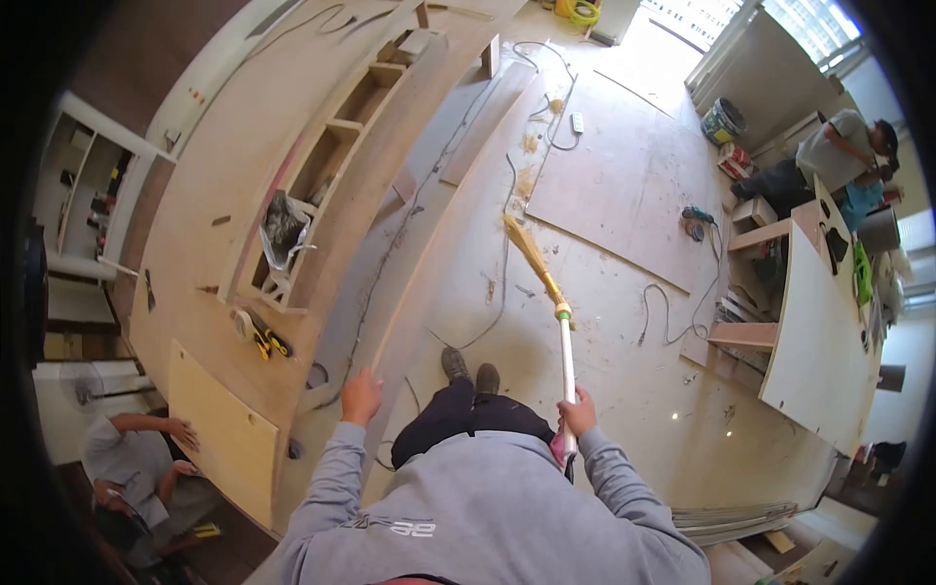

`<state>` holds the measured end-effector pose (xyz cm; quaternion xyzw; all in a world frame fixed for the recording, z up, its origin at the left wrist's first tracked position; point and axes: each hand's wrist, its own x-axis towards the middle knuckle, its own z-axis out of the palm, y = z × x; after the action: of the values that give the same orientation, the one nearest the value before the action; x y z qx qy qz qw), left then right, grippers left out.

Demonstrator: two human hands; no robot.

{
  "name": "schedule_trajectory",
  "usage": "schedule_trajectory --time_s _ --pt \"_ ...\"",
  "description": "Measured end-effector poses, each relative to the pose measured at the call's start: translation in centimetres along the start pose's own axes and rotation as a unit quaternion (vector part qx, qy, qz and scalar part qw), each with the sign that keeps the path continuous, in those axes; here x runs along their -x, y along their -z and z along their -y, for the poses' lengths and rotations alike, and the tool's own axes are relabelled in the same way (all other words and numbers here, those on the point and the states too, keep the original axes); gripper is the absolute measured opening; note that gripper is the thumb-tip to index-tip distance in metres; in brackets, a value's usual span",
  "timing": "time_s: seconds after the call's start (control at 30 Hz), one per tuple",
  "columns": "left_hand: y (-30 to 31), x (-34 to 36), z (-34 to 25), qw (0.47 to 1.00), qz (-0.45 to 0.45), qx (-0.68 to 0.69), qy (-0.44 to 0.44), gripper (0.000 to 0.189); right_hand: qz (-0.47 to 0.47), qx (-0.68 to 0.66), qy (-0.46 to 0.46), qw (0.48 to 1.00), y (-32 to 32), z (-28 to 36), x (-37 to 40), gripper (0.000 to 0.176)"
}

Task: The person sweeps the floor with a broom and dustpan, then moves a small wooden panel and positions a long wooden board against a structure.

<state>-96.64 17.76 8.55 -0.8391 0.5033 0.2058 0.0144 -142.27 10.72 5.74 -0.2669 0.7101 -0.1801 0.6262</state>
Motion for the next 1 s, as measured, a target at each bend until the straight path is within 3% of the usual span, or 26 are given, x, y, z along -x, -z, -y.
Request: schedule_trajectory --time_s 0.13,0.2,0.33,0.37,0.5,0.73,0.87,0.93,1.0 --pt "2.1 1.3 1.4 1.0 0.01 0.0 0.002 0.032 0.006 -0.081 -0.031 0.996 -0.5 1.8 -2.0 0.06" --pt "3.1 2.2 1.5 1.0 0.011 0.0 -0.001 0.032 0.032 -0.123 -0.072 0.989 -0.4 4.1 -0.5 0.035" --pt "3.4 2.5 1.9 1.0 0.012 0.007 -0.007 0.032 0.068 -0.258 -0.15 0.952 1.9 5.4 -1.6 0.019" --pt "3.3 2.2 2.2 1.0 0.007 0.013 -0.011 0.031 0.067 -0.291 -0.201 0.933 2.7 5.3 -2.4 0.019" --pt "2.4 2.4 3.8 1.0 0.004 0.014 -0.017 0.032 0.069 -0.319 -0.215 0.921 1.7 8.0 -2.8 0.022" --pt "2.3 1.9 3.3 1.0 0.014 -0.01 -0.013 0.03 0.095 -0.378 -0.101 0.915 -0.9 16.2 -6.3 0.018" --pt "2.6 3.2 3.1 1.0 0.021 -0.006 -0.006 0.026 0.131 -0.396 -0.115 0.901 -0.4 22.1 -8.6 0.02" --pt "4.3 4.0 2.2 1.0 0.026 -0.008 0.009 0.026 0.151 -0.351 -0.012 0.924 -0.8 25.7 -8.2 0.028" --pt "6.0 4.8 1.5 0.999 0.031 -0.008 0.028 0.026 0.139 -0.349 0.031 0.926 -0.7 28.1 -10.6 0.034"
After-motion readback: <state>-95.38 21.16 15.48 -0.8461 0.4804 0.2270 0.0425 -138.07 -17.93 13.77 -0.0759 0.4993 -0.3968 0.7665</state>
